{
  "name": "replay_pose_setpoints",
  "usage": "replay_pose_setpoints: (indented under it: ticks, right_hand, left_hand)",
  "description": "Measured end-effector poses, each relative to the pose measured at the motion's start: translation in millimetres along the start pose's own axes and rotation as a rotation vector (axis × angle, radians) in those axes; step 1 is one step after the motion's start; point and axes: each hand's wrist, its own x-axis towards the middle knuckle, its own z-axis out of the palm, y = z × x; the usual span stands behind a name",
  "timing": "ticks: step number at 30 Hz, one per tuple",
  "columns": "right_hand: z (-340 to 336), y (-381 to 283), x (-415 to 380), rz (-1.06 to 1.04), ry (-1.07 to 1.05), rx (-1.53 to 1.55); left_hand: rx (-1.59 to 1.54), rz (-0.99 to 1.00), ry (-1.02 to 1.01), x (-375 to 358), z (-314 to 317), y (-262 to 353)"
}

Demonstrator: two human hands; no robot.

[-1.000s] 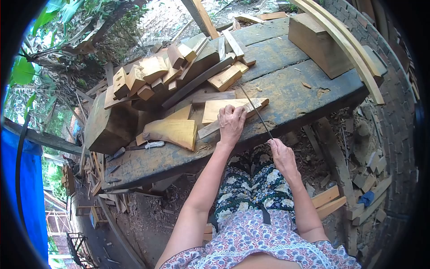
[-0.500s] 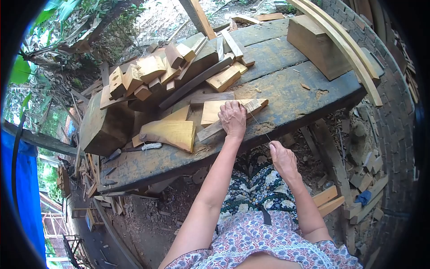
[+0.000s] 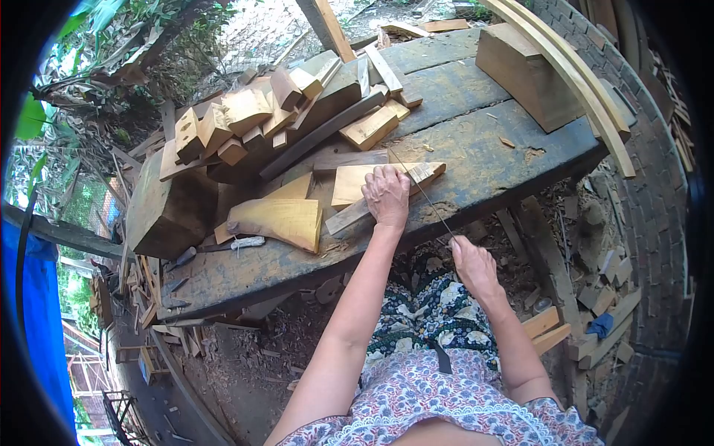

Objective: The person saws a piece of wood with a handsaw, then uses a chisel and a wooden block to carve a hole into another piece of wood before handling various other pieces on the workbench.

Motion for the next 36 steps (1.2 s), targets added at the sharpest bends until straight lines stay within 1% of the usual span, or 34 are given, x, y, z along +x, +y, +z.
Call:
replay_pose_setpoints:
  ticks: [3, 6, 10, 15, 17, 21, 23, 25, 28, 30, 33, 35, 36]
  right_hand:
    - [-5, -14, 26, -0.041, 0.005, -0.013]
    - [8, -20, 50, -0.105, 0.042, -0.054]
    - [7, -14, 31, -0.064, 0.005, -0.052]
    - [2, 3, 3, -0.013, -0.017, -0.086]
    - [-2, -9, 18, -0.030, 0.000, -0.081]
    - [13, -30, 81, -0.171, 0.052, -0.119]
    - [17, -34, 90, -0.186, 0.060, -0.124]
    - [17, -32, 87, -0.189, 0.064, -0.138]
    - [10, -15, 52, -0.146, 0.026, -0.109]
    - [-3, -6, 25, -0.039, -0.037, -0.108]
    - [-10, -2, 21, -0.036, -0.066, -0.120]
    - [-13, -13, 40, -0.051, -0.066, -0.127]
    - [-7, -18, 56, -0.101, -0.052, -0.136]
  left_hand:
    - [-0.003, -0.016, -0.009, -1, 1, 0]
    - [0.020, -0.010, -0.001, 0, 0, 0]
    - [0.011, -0.004, 0.027, -1, 0, 0]
    - [-0.005, -0.028, -0.007, -2, 2, -1]
    - [-0.007, -0.024, -0.001, -1, 0, 2]
    - [-0.012, -0.046, -0.013, -1, -3, 2]
    - [-0.026, -0.062, -0.017, 0, -6, 2]
    - [-0.019, -0.067, -0.020, 0, -5, 3]
    - [-0.021, -0.075, -0.031, 0, -4, 3]
    - [-0.024, -0.072, -0.033, 0, -2, 2]
    - [-0.039, -0.051, -0.010, -3, 0, 0]
    - [-0.052, -0.060, -0.031, 0, -2, 1]
    - [-0.050, -0.059, -0.026, 0, -2, 1]
